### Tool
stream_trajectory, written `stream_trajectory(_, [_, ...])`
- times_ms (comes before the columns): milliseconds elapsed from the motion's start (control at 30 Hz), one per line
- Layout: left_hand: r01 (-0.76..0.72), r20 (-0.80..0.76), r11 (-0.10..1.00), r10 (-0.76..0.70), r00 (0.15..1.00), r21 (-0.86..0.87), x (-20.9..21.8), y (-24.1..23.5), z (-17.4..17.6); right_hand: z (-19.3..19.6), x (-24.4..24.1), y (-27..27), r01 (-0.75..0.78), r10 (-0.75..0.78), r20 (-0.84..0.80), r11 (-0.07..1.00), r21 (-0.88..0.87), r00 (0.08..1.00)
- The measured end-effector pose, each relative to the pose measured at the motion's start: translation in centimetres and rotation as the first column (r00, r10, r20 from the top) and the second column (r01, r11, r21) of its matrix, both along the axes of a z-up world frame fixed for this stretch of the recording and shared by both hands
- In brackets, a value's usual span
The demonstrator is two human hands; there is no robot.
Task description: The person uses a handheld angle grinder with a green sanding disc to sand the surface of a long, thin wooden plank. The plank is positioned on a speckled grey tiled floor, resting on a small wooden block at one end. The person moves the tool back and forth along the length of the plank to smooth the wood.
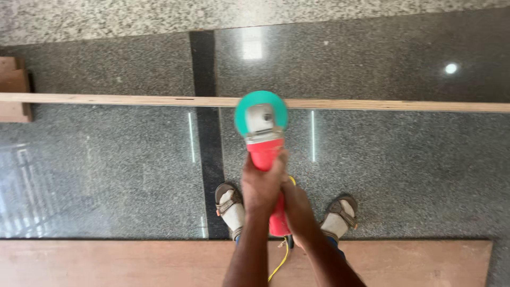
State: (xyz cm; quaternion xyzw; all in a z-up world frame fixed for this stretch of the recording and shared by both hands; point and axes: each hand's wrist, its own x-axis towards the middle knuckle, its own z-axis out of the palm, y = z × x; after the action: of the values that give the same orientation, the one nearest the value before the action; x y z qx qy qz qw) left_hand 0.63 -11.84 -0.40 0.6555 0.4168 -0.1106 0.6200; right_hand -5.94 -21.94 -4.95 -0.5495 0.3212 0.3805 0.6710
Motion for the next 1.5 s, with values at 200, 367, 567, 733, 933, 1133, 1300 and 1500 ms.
stream_trajectory(200, [0.024,0.012,0.999,-0.025,1.0,0.022,0.2,-2.1,0.4,1.1,0.9,-2.2,0.029,-0.028,-0.031,0.999,0.032,0.999])
stream_trajectory(367, [0.099,-0.066,0.995,-0.1,0.993,-0.025,0.6,-5.9,1.3,1.8,0.6,-5.3,0.152,-0.165,-0.125,0.983,-0.103,0.978])
stream_trajectory(567, [0.089,-0.077,0.995,-0.092,0.993,-0.038,0.8,-4.9,1.0,1.6,0.7,-4.4,0.128,-0.138,-0.125,0.988,-0.08,0.983])
stream_trajectory(733, [-0.045,-0.066,0.999,0.043,0.997,-0.017,0.4,-1.7,0.2,1.2,1.8,-1.6,-0.003,0.004,-0.035,1.0,0.028,0.999])
stream_trajectory(933, [-0.012,-0.019,0.999,0.011,1.0,-0.049,0.5,-3.3,0.0,1.1,1.3,-3.5,0.017,-0.017,-0.056,1.0,-0.003,0.998])
stream_trajectory(1133, [0.234,-0.182,0.972,-0.229,0.956,0.011,1.1,-7.0,1.5,0.5,-1.1,-6.7,0.283,-0.289,-0.136,0.957,-0.063,0.948])
stream_trajectory(1300, [0.207,-0.175,0.978,-0.2,0.964,0.025,1.1,-5.4,1.5,0.4,-0.9,-4.8,0.281,-0.292,-0.156,0.956,-0.088,0.944])
stream_trajectory(1500, [0.039,-0.159,0.999,-0.037,0.987,0.011,0.3,-0.6,0.1,1.4,0.8,-0.4,0.03,-0.033,0.028,0.996,0.088,0.999])
